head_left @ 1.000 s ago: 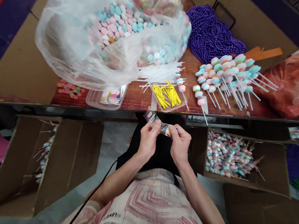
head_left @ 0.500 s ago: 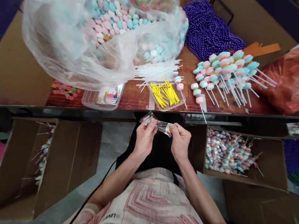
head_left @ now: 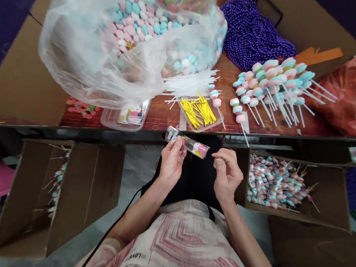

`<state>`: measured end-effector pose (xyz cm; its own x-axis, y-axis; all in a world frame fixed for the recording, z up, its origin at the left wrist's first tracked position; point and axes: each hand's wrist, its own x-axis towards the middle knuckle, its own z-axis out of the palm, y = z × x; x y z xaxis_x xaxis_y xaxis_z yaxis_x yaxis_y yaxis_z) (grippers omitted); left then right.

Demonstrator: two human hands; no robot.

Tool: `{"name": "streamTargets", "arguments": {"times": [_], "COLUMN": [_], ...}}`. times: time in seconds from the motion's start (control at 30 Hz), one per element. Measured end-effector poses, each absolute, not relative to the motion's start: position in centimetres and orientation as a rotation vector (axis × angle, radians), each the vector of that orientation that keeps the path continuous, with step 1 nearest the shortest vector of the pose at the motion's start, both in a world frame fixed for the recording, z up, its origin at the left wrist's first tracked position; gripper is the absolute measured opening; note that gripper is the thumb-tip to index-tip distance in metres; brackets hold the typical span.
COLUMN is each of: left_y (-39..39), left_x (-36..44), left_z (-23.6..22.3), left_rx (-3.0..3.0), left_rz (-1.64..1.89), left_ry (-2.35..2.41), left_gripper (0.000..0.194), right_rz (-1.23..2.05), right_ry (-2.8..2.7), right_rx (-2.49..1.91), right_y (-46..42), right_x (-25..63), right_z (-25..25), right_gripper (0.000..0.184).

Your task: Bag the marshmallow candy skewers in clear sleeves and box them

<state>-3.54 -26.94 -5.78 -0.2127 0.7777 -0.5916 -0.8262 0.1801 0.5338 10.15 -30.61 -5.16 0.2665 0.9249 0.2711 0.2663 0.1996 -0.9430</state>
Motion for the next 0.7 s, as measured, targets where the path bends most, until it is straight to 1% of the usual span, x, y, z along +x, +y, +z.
{"name": "streamTargets", "arguments": {"times": [0.07,0.13,0.23,0.33,0.37,0.5,0.6,0.7], "left_y": [-27.0,-27.1,-27.3,-27.5,-27.5,-27.8,-27.8,-27.6], "left_x": [-3.5,-3.4,-3.3,-3.4,-3.5,-4.0,-4.3,-4.3], "left_z": [-5.7,-5.7,-5.7,-5.9,-6.0,-6.3,-6.2,-5.9], "left_rx": [-0.057,-0.027,0.098,0.294,0.35,0.464,0.459,0.355], "left_rz": [1.473,1.46,1.379,1.291,1.272,1.186,1.167,1.254], "left_ry": [1.025,1.026,1.037,1.059,1.067,1.131,1.146,1.135], "left_gripper": [0.032,0.036,0.038,0.039,0.04,0.043,0.042,0.038], "right_rz": [0.63,0.633,0.683,0.732,0.729,0.662,0.632,0.601], "right_ry": [-1.413,-1.552,-1.756,-1.882,-1.891,-1.921,-1.951,-1.902], "right_rx": [-1.322,-1.302,-1.259,-1.309,-1.345,-1.339,-1.298,-1.313], "right_y": [-30.9,-30.8,-30.3,-29.8,-29.7,-29.5,-29.4,-29.4], "right_x": [10.3,10.2,10.0,10.1,10.2,10.6,10.7,10.5], "right_z": [-4.8,-4.8,-5.5,-6.2,-6.4,-6.2,-6.0,-5.8], "right_gripper": [0.016,0.019,0.033,0.045,0.044,0.026,0.025,0.025]}}
